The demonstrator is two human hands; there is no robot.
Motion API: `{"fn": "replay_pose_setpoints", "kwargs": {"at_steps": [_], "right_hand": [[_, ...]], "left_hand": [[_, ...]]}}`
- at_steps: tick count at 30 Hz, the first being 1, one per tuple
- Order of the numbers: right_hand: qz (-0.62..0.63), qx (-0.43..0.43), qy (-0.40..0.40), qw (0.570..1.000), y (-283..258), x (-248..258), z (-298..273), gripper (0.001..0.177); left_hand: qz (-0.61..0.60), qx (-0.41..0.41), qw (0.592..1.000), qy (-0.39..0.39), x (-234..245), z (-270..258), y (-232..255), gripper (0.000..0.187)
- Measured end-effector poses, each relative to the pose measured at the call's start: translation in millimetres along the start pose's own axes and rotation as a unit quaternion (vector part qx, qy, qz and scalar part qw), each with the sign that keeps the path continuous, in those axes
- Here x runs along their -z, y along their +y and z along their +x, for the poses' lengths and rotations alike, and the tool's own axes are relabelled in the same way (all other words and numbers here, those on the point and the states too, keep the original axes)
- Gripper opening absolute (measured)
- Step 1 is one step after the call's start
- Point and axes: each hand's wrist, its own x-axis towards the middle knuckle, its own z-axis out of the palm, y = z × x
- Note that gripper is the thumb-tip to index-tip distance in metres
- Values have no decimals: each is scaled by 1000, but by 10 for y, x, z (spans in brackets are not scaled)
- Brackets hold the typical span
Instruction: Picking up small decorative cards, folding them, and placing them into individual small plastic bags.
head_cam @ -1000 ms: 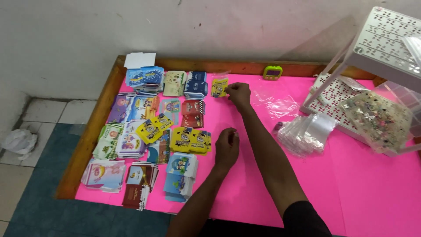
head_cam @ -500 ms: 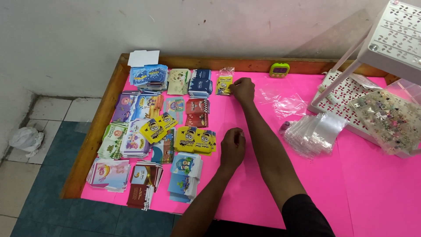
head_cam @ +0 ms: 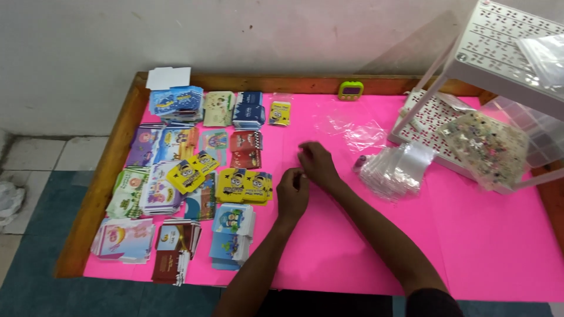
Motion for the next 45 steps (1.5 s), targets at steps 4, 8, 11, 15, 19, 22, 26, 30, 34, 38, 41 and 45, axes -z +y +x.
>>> {"fn": "replay_pose_setpoints", "kwargs": {"at_steps": [4, 8, 11, 15, 19, 22, 26, 30, 34, 38, 41, 45], "right_hand": [[7, 46, -36, 998, 15, 406, -594, 22], [16, 67, -47, 997, 91, 617, -948, 16], [32, 60, -43, 997, 118, 653, -1001, 16], [35, 62, -39, 997, 90, 650, -945, 14], [39, 69, -43, 996, 70, 692, -969, 16], [47, 68, -56, 995, 75, 681, -979, 17], [43, 74, -67, 994, 60, 692, -942, 17], [51, 70, -74, 994, 91, 699, -977, 17], [53, 74, -74, 993, 37, 705, -969, 16], [56, 68, -71, 994, 31, 698, -979, 16], [53, 64, -79, 993, 27, 706, -972, 16], [45, 66, -83, 993, 38, 701, -965, 15]], "left_hand": [[-4, -15, 1000, 3, -16, -6, 7, 17], [2, -38, 999, -15, -14, -39, 0, 19], [52, -82, 994, -45, 1, -56, 0, 18], [346, -263, 900, -29, -4, -35, -117, 19], [522, -110, 843, 76, 394, -57, 58, 34], [505, 7, 860, 76, 689, -7, 150, 50], [476, 75, 874, 68, 806, 33, 211, 48], [470, 61, 879, 59, 805, 39, 127, 44], [427, 40, 901, 68, 859, 28, 129, 37], [415, 16, 904, 100, 914, 35, -6, 23], [414, 19, 903, 114, 934, 17, 96, 21], [392, 44, 909, 132, 955, -7, 260, 21]]}}
